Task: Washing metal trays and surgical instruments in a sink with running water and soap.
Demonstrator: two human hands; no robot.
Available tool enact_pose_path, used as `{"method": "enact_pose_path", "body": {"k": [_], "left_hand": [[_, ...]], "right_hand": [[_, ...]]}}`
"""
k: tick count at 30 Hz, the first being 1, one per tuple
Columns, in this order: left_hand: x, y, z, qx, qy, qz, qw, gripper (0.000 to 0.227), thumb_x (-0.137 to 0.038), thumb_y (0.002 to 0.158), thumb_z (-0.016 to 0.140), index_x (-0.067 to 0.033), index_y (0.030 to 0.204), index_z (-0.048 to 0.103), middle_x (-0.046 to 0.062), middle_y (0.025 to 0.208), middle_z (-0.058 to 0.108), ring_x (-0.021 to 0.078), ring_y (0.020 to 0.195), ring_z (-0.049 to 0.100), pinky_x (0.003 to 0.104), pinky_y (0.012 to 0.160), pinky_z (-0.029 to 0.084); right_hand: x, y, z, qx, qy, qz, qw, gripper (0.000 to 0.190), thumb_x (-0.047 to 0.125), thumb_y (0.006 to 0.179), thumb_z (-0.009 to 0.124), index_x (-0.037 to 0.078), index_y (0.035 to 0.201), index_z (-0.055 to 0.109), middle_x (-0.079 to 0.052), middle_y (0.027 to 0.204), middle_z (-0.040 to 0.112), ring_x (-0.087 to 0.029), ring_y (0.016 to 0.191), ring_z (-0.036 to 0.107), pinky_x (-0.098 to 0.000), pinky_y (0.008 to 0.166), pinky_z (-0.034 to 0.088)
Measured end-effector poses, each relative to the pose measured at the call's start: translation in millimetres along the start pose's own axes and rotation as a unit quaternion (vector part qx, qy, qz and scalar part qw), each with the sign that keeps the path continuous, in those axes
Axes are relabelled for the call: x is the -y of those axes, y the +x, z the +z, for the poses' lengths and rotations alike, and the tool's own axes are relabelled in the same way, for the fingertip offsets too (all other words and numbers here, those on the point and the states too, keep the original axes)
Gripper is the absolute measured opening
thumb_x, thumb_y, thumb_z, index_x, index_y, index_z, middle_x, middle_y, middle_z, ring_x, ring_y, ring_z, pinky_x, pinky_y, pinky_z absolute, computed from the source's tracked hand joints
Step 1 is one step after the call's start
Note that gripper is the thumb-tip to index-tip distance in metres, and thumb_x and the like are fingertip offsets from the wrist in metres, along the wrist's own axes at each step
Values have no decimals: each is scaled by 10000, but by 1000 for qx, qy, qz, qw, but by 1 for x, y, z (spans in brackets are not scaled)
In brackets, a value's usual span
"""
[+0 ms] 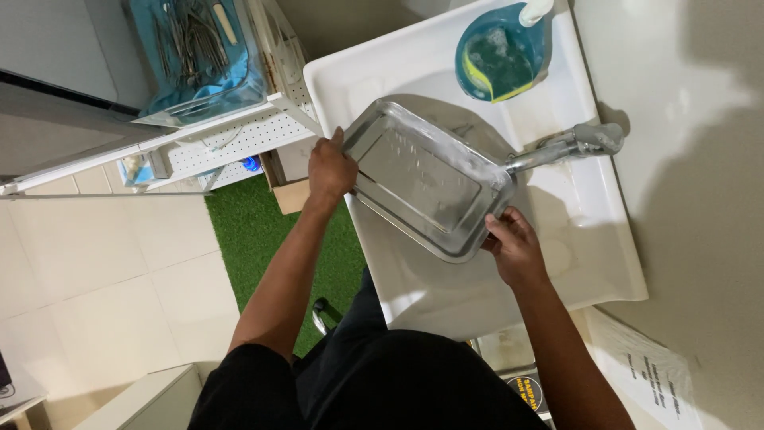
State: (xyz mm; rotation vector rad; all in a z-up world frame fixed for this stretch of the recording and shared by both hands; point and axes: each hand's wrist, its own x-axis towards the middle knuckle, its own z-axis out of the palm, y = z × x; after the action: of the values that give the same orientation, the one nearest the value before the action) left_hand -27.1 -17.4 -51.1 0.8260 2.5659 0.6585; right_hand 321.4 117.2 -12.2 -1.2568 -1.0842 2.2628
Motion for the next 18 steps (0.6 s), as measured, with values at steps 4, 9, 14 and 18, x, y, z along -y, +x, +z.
{"method": "enact_pose_path", "body": {"k": [4,9,14,18], "left_hand": [[-11,0,-11,-3,-7,-18,1000,548,-31,872,583,-25,1420,586,270,1143,647,421,1057,665,482,962,529],[-19,1,-22,-14,-36,-39,999,543,2,837,567,-25,1376,629,289,1065,696,420,979,703,474,921,550],[-51,-6,-50,9,-70,-79,994,536,-10,859,539,-31,1390,615,298,948,744,390,908,752,421,914,583],[-45,1,-40,-34,-68,-27,997,501,6,849,566,14,1342,649,302,1035,731,387,935,742,429,900,576]], "right_hand": [[-5,8,-6,4,18,18,1000,171,207,1000,677,97,1091,582,-18,964,674,-161,850,676,-384,788,573],[-7,11,-7,39,44,-7,998,169,207,1000,675,97,1095,589,0,982,669,-142,876,674,-382,786,579],[-20,17,-15,32,45,19,998,190,217,1008,644,91,1139,591,-12,1003,687,-136,887,677,-357,818,578],[-35,24,-29,35,83,45,995,200,208,1031,625,64,1160,573,-34,1018,699,-132,877,670,-334,817,563]]}}
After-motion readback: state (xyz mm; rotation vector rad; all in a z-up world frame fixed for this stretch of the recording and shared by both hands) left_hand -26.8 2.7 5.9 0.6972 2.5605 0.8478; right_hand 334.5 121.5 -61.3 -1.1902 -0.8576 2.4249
